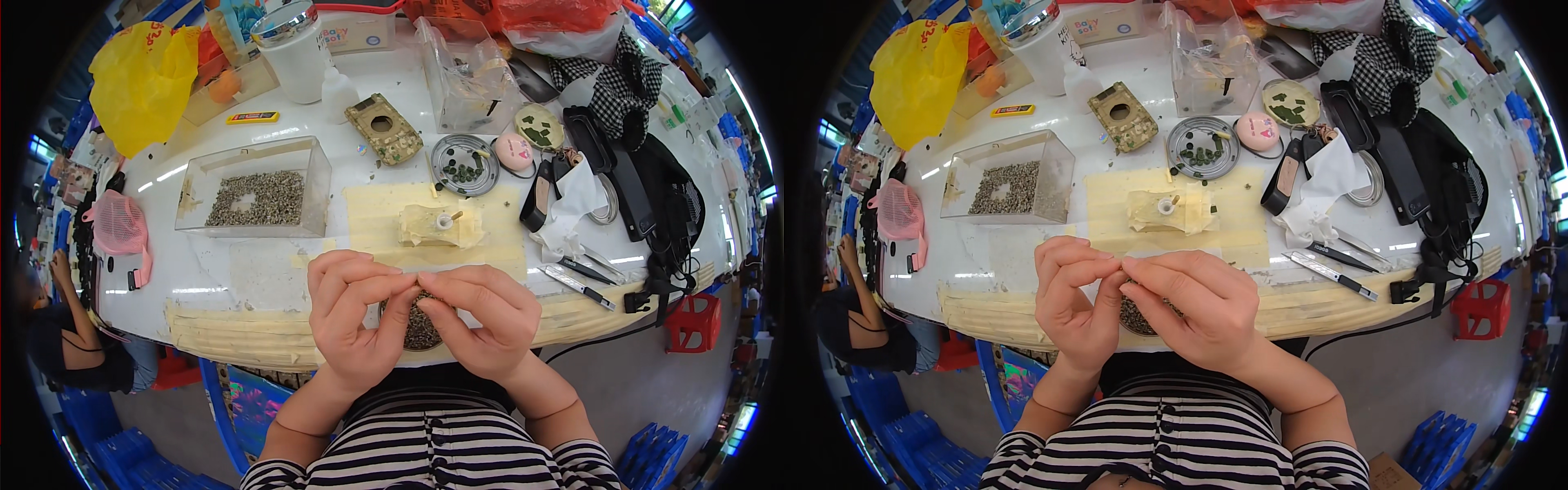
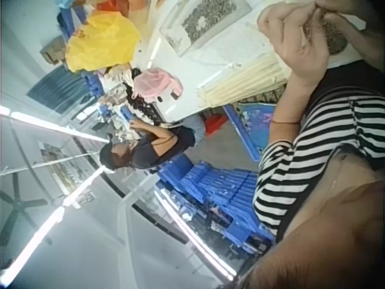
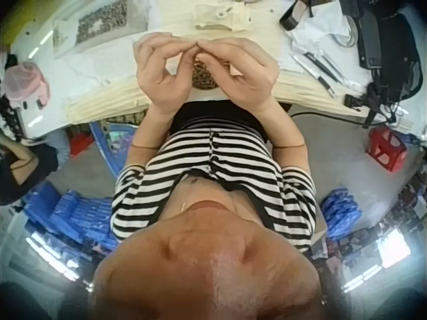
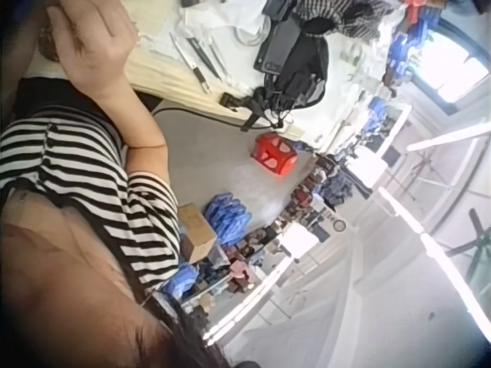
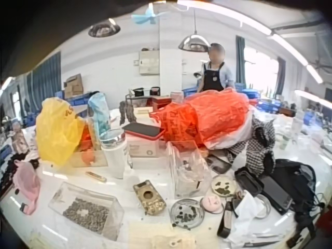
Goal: Manually picking and placing small metallic components onto an assembly base at a workbench.
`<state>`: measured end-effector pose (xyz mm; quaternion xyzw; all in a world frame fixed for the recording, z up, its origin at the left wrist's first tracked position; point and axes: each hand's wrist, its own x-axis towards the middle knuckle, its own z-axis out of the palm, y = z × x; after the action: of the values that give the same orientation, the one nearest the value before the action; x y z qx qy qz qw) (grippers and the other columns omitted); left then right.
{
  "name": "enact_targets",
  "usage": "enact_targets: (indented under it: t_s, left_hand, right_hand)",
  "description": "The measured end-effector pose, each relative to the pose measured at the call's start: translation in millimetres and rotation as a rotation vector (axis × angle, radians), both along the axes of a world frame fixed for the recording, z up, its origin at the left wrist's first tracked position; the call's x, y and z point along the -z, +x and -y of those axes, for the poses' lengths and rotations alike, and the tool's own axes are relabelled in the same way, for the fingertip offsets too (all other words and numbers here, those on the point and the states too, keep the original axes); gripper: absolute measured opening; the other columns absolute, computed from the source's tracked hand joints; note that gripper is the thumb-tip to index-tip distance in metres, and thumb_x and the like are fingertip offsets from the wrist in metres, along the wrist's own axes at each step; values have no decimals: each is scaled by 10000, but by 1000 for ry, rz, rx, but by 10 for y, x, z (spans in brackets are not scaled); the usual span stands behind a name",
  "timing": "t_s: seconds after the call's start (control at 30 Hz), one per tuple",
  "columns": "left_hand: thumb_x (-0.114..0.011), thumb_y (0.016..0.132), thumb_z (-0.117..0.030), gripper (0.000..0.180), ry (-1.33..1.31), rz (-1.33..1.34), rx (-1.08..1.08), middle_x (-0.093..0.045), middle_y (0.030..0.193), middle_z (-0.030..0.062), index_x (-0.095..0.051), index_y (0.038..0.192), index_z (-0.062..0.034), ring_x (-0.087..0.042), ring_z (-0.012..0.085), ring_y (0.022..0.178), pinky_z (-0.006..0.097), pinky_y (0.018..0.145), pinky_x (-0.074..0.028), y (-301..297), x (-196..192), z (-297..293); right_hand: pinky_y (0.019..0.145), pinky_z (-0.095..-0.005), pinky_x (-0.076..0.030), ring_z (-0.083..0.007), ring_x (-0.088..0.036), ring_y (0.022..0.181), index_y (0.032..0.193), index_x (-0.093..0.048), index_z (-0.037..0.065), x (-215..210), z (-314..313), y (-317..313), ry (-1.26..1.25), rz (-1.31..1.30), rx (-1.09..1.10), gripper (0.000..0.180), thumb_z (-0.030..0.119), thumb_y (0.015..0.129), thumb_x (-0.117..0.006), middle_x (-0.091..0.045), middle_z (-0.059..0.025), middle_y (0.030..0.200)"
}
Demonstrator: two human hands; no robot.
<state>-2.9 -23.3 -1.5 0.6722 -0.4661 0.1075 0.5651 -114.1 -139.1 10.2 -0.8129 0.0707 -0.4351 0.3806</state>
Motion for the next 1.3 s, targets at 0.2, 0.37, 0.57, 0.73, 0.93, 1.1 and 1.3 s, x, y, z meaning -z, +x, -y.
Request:
enact_targets:
  t_s: [0.2,0.37,0.57,0.73,0.93,1.1,1.3]
  left_hand:
    - [-810,759,-46,207,-9,48,5,-680,922,6,-761,944,-126,-542,248,913,358,829,-457,-4,-22,-26]
    - [-811,751,-57,233,26,95,25,-679,932,-9,-765,962,-146,-534,248,926,364,829,-449,3,-36,-23]
    - [-811,724,-47,232,87,191,-82,-667,922,-11,-750,934,-126,-535,250,939,372,826,-431,-55,-33,-12]
    - [-807,731,-29,203,112,139,-92,-663,910,4,-735,907,-100,-539,252,942,372,828,-433,-57,-30,-18]
    - [-805,737,-29,197,21,64,-47,-668,907,9,-739,908,-101,-539,253,932,362,840,-444,-15,-2,-16]
    - [-813,745,-52,205,17,108,-1,-670,913,-13,-754,927,-126,-526,248,942,355,845,-439,-11,-41,-47]
    - [-817,729,-69,223,54,167,-38,-667,918,-21,-756,930,-144,-528,248,955,351,839,-429,-30,-34,-42]
  right_hand:
    - [709,-254,-561,-144,-708,804,1059,-741,-25,-17,32,-59,537,-126,-223,195,22,870,-747,-744,-118,947]
    - [771,-253,-559,-103,-686,839,1051,-720,-59,-35,63,-73,1135,-144,-411,169,51,923,-713,-740,-87,960]
    - [669,-252,-548,-154,-699,771,990,-737,-12,0,48,-65,430,-100,-118,168,34,834,-781,-729,-107,923]
    - [580,-262,-529,-211,-698,718,1040,-753,13,-22,13,-9,-235,28,29,272,7,772,-798,-723,-133,912]
    - [649,-253,-544,-186,-703,765,1083,-743,-14,17,4,-38,213,-51,-124,260,9,824,-763,-730,-143,957]
    - [765,-266,-553,-135,-689,854,1105,-727,-38,23,-12,-106,997,-161,-377,207,18,907,-706,-734,-127,995]
    - [719,-270,-562,-153,-695,824,1034,-734,-36,34,24,-109,785,-93,-299,161,16,881,-734,-727,-120,962]
